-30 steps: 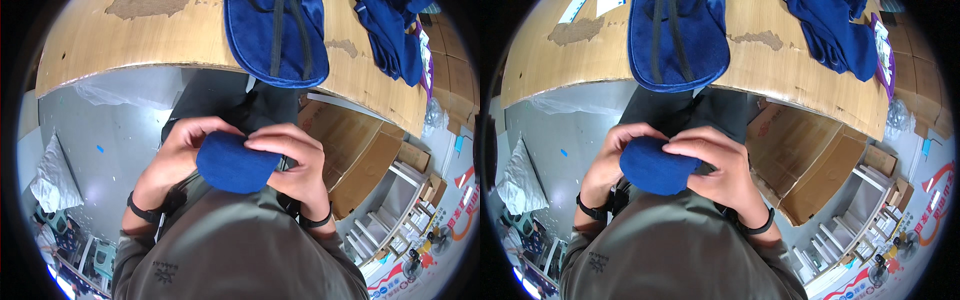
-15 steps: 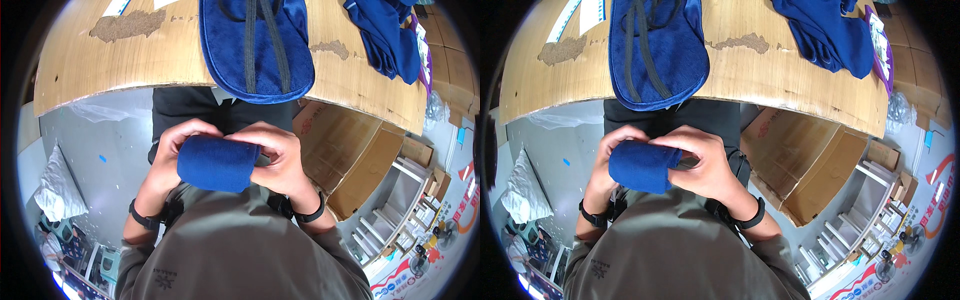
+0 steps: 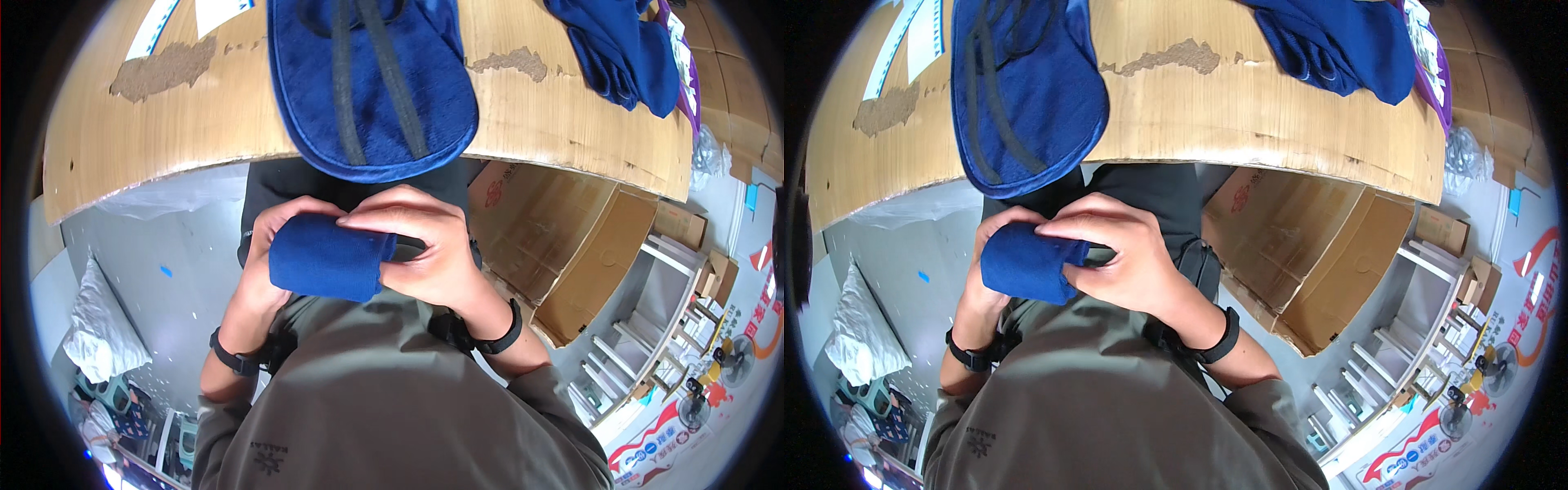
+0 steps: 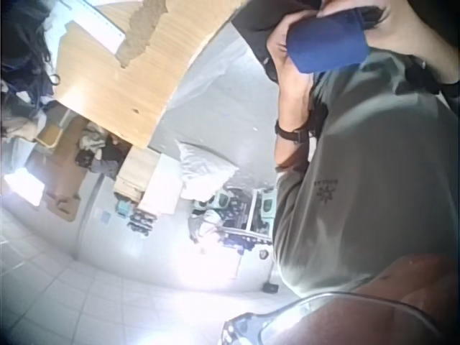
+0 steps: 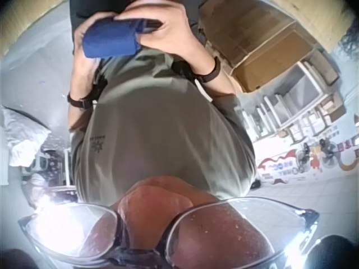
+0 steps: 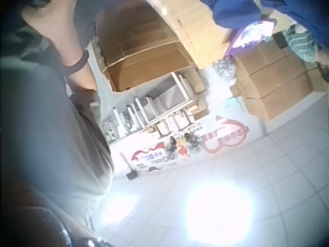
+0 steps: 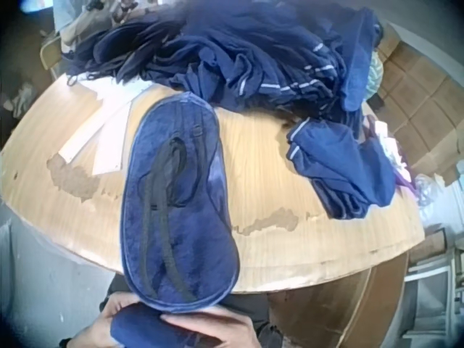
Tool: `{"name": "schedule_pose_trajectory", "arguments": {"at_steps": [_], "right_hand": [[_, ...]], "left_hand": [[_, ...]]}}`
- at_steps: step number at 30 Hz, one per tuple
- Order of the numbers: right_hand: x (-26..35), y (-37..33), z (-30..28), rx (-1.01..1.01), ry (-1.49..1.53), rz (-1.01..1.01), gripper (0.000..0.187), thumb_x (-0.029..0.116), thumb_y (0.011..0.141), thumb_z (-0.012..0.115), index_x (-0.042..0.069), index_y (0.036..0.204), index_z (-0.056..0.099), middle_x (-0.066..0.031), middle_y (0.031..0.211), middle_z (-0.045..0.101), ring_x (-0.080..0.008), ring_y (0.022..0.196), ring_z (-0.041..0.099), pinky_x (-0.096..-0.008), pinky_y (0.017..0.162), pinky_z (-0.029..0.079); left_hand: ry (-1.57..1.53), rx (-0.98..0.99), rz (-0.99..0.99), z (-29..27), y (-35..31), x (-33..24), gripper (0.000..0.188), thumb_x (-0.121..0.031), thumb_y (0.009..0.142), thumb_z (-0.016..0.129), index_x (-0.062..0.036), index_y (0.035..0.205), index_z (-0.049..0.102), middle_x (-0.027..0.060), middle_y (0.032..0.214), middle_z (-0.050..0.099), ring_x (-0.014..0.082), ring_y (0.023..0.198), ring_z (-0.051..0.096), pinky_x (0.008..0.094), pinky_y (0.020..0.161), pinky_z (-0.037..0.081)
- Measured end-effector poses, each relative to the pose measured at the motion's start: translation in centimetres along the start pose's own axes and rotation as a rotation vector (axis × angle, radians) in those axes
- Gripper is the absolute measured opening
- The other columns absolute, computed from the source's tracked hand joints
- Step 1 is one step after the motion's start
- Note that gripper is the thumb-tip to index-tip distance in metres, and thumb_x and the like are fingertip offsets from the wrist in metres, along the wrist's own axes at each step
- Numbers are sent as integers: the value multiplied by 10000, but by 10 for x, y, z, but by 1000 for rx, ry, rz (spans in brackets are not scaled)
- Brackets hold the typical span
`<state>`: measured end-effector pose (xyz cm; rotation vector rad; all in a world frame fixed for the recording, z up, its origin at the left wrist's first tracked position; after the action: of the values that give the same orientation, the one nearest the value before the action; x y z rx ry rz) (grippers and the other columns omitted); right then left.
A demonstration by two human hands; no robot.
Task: Hand-folding and assembling blue eye masks in a factory setting.
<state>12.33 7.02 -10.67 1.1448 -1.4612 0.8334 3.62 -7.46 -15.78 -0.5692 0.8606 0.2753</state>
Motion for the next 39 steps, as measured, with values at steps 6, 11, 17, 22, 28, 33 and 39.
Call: {"name": "schedule_pose_trajectory", "arguments": {"at_steps": [6, 11, 17, 22, 28, 33, 39], "right_hand": [[-22, -5, -2, -87, -24, 9, 364, -15, 609, 756, 70, 962, 740, -93, 927, 703, -240, 826, 692, -316, 737, 557], [-31, -12, -3, -135, -69, 1, 265, 10, 657, 776, 49, 917, 748, -95, 898, 714, -231, 817, 703, -311, 719, 561], [-42, -6, -12, -178, -58, 228, 217, -26, 701, 731, 19, 914, 739, -133, 906, 726, -251, 834, 716, -322, 746, 563], [-53, -8, -6, -142, -84, 223, 268, -111, 714, 646, 27, 923, 744, -154, 927, 727, -253, 885, 718, -317, 782, 556], [-69, -8, -7, -155, -119, 221, 302, -78, 701, 610, 72, 919, 755, -127, 893, 722, -286, 839, 701, -327, 766, 545], [-79, -10, -2, -30, -199, 229, 322, -65, 657, 623, 57, 931, 743, -131, 907, 715, -300, 861, 688, -348, 783, 531], [-75, -11, -8, -42, -186, 97, 340, -28, 655, 600, 64, 959, 723, -120, 941, 697, -330, 863, 668, -383, 748, 531]], "left_hand": [[-8, 23, 17, 3, 15, 10, 284, -212, 827, 673, 21, 982, 623, 75, 946, 672, 117, 846, 643, 237, 751, 496], [-23, -107, 36, 4, 19, 23, 149, -164, 882, 608, -23, 842, 583, 41, 826, 575, 103, 755, 555, 228, 661, 430], [-260, -323, -70, -21, 34, 73, 503, -10, 909, 589, 17, 1361, 373, 180, 1308, 538, 233, 1139, 592, 365, 937, 534], [-132, -384, -61, -25, 23, 77, 289, -40, 890, 655, -18, 1102, 459, 131, 1125, 592, 178, 994, 609, 342, 870, 529], [-187, -448, -65, -38, 36, 97, 301, -54, 860, 695, -55, 1027, 445, 92, 1008, 589, 170, 927, 606, 335, 836, 531], [-167, -302, 5, -38, 50, 91, 59, -18, 848, 620, -6, 792, 607, 170, 838, 668, 250, 778, 661, 371, 735, 559], [-195, -170, 22, -22, 66, 73, 188, -57, 869, 518, 22, 738, 629, 200, 810, 666, 283, 746, 662, 379, 695, 564]]}}
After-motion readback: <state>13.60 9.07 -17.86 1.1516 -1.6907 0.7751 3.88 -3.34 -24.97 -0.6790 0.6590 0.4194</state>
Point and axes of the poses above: each hand's wrist, its own y-axis towards the middle knuckle, its own z-axis out of the palm, x = y × z, the point moved 5 cm from there along y, towards the middle knuckle
